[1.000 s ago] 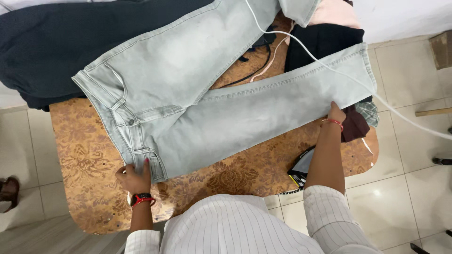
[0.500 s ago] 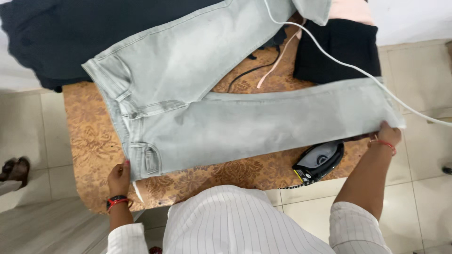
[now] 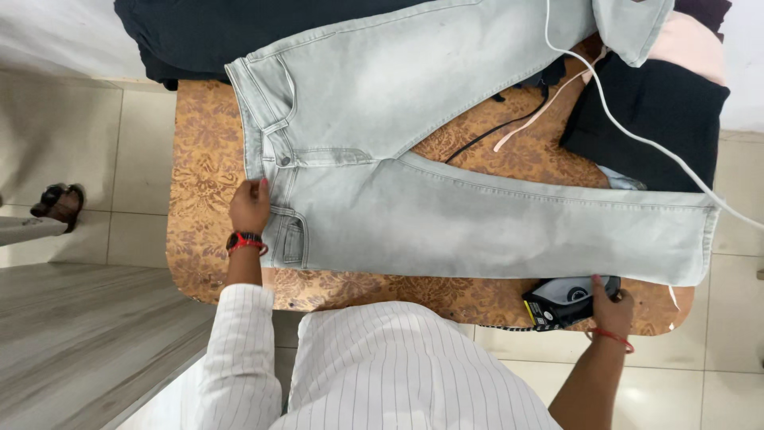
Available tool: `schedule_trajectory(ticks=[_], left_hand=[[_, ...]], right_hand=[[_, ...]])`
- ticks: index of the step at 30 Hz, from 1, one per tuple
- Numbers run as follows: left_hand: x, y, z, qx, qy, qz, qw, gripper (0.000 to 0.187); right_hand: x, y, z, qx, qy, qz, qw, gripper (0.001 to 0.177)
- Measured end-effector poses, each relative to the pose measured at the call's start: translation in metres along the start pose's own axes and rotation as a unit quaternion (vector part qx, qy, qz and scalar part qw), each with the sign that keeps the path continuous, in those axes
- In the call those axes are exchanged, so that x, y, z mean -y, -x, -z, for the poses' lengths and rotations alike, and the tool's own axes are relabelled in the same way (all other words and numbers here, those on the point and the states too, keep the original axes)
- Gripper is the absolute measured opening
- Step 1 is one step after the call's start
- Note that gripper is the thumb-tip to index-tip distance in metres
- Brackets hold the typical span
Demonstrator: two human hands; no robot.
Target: The person irons a pair of black trousers and a pair of light-colored jeans on a table. They smooth the fabric, use the iron on each leg, and fold the garments after ironing.
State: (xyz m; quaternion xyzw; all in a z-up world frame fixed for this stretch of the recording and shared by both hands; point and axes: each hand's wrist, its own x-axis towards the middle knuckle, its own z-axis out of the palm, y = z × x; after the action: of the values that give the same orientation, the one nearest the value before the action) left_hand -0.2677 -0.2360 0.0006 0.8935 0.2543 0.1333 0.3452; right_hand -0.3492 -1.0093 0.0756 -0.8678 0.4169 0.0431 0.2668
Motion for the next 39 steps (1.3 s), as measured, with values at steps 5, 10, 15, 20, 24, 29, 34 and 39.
schedule_trajectory(ticks=[5,10,15,20,24,29,34,39], left_hand=[[-0.027,-0.064,-0.06,0.054,0.071,0.116,0.989,0.061],[-0.021,-0.094,-0.061,0.108,0.229,0.033,0.967,0.041],[0.003,-0.11,-0.035,-0.043,0.154,-0.02,0.987,0.028],[-0.01,-0.105,-0.035,-0.052,0.008,0.069,0.996,0.05],[-0.045,-0.047,-0.019,-0.133,-0.109,0.014,0.985,0.084],[-0.053,0.062,-0.015,0.013,-0.128,-0.116,0.985,0.055],[-0.049,0.073,-0.02,0.049,-0.157,-0.072,0.984,0.053],[-0.059,0.072,-0.018,0.056,-0.168,-0.062,0.982,0.055]], right_hand=[[-0.004,0.022,-0.021,-0.117,-0.032,-0.05,0.991,0.093],[0.001,0.05,-0.013,-0.014,-0.26,-0.186,0.947,0.078],[0.031,0.103,0.013,-0.056,-0.467,-0.139,0.871,0.044],[0.112,0.149,0.034,-0.011,-0.375,0.062,0.925,0.031],[0.194,0.173,-0.003,0.119,-0.267,0.18,0.939,0.029],[0.293,0.232,-0.141,0.414,-0.212,0.279,0.84,0.046],[0.32,0.294,-0.236,0.361,0.039,0.481,0.798,0.055],[0.333,0.269,-0.23,0.378,0.053,0.316,0.869,0.054]])
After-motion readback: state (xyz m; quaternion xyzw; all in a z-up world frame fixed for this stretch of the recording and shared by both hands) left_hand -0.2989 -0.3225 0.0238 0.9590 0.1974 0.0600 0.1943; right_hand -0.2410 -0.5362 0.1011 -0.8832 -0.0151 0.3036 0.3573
